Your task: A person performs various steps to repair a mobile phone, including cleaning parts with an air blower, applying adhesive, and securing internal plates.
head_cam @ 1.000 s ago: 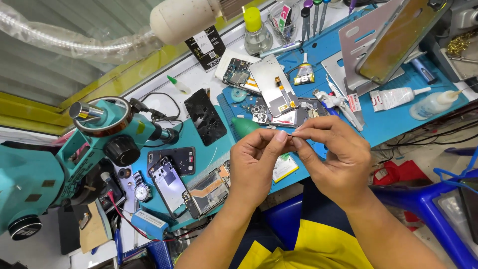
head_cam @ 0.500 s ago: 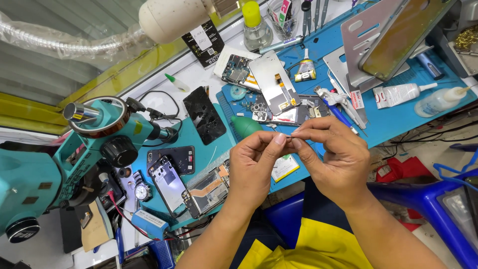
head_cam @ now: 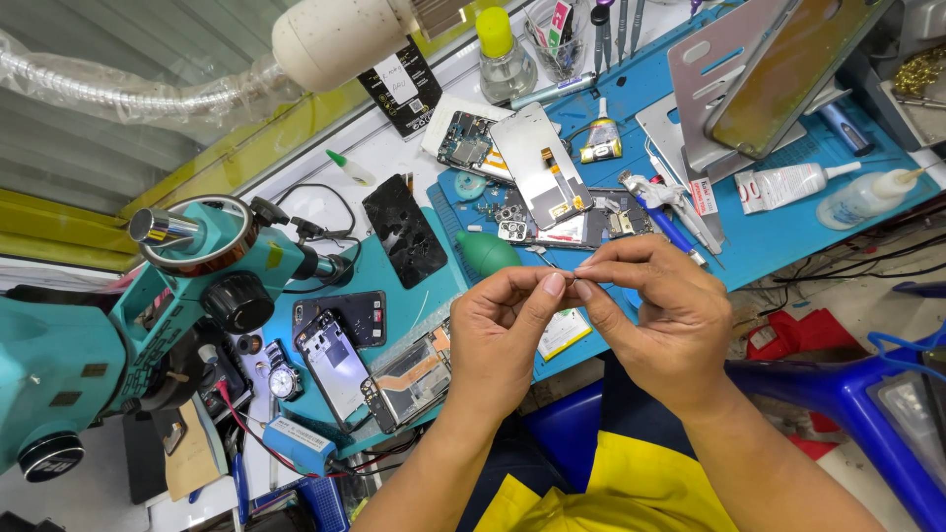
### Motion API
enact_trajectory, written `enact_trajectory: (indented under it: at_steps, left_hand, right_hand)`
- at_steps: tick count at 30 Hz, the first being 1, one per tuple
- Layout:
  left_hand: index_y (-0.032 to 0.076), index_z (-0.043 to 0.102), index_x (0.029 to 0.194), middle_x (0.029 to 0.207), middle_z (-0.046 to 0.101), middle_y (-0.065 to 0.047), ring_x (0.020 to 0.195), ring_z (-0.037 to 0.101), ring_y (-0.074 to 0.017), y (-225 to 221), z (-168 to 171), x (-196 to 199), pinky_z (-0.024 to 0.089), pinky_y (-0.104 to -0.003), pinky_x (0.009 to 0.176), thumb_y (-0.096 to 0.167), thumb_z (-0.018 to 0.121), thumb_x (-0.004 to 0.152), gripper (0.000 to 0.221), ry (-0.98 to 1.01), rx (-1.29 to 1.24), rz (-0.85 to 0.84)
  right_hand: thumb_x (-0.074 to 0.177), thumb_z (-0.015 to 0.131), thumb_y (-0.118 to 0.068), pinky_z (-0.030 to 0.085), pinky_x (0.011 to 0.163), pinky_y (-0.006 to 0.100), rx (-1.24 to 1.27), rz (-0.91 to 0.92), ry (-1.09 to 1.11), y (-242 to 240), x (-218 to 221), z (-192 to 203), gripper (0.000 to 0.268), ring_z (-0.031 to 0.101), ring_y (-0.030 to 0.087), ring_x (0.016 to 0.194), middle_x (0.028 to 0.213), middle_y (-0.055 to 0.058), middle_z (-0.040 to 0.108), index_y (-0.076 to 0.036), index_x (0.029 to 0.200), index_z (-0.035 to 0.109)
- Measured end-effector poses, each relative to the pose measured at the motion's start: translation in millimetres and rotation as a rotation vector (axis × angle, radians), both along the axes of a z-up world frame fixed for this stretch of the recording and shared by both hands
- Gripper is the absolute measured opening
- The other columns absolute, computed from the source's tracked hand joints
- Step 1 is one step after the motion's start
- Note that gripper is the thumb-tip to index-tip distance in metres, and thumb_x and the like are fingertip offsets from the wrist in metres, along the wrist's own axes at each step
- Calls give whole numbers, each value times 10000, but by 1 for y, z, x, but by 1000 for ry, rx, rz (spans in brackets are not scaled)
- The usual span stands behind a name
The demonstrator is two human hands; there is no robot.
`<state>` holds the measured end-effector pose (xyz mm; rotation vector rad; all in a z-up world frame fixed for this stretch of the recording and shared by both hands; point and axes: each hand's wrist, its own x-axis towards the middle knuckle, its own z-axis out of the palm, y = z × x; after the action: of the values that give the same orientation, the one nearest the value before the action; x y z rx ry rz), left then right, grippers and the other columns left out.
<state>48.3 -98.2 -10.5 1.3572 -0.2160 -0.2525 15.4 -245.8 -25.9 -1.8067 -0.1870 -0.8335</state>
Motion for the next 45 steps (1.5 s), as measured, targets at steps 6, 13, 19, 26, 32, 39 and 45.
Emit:
enact_trajectory:
  at_steps: [6, 13, 19, 26, 32, 39, 45]
  left_hand:
    - [4, 745, 1060, 974, 786, -151, 949, 782, -246, 2, -3, -1, 677, -395, 925, 181, 699, 974, 202, -2, 10, 1]
    - [2, 746, 1045, 974, 786, -150, 948, 780, -242, 2, -3, -2, 679, -389, 919, 187, 693, 977, 204, -10, 15, 1]
    - [-8, 746, 1030, 948, 784, -154, 926, 780, -243, 3, -6, -1, 678, -384, 901, 176, 695, 974, 199, -2, 1, 14]
    - [16, 741, 987, 933, 789, -138, 913, 788, -229, 4, -6, -2, 674, -380, 897, 211, 723, 948, 200, 22, 31, 29]
    - [15, 743, 978, 920, 788, -134, 900, 784, -222, 4, -7, -2, 676, -385, 885, 222, 710, 957, 210, 7, 42, 28]
    - [8, 746, 989, 921, 784, -135, 897, 783, -226, 3, -8, -2, 680, -397, 892, 204, 710, 958, 201, 12, 19, 29]
    - [19, 749, 995, 913, 789, -132, 893, 791, -223, 5, -10, -2, 683, -381, 880, 208, 720, 952, 196, -9, 54, 27]
  right_hand:
    - [905, 782, 5, 596, 812, 344, 29, 15, -15, 1, 0, -1, 104, 709, 260, 872, 981, 188, 711, 24, 996, 734]
    - [913, 777, -13, 608, 818, 350, 28, 16, 4, 1, -1, -1, 106, 712, 261, 886, 997, 179, 707, 14, 1008, 739]
    - [912, 776, -15, 589, 824, 362, 36, 18, -2, 2, -2, -3, 93, 708, 270, 891, 994, 177, 713, 5, 995, 738]
    - [927, 747, -47, 596, 811, 360, 35, 27, 18, 3, -3, 0, 74, 714, 262, 869, 975, 173, 715, 12, 971, 739]
    - [935, 736, -54, 596, 820, 364, 30, 23, 21, 4, -4, -1, 81, 719, 267, 872, 976, 175, 717, 16, 975, 738]
    - [935, 736, -30, 594, 795, 356, 45, 41, 18, 4, -5, 1, 72, 719, 272, 857, 974, 188, 713, 24, 983, 732]
    - [936, 734, -27, 593, 812, 354, 18, 32, 14, 3, -5, -1, 67, 716, 262, 862, 981, 176, 710, 17, 987, 736]
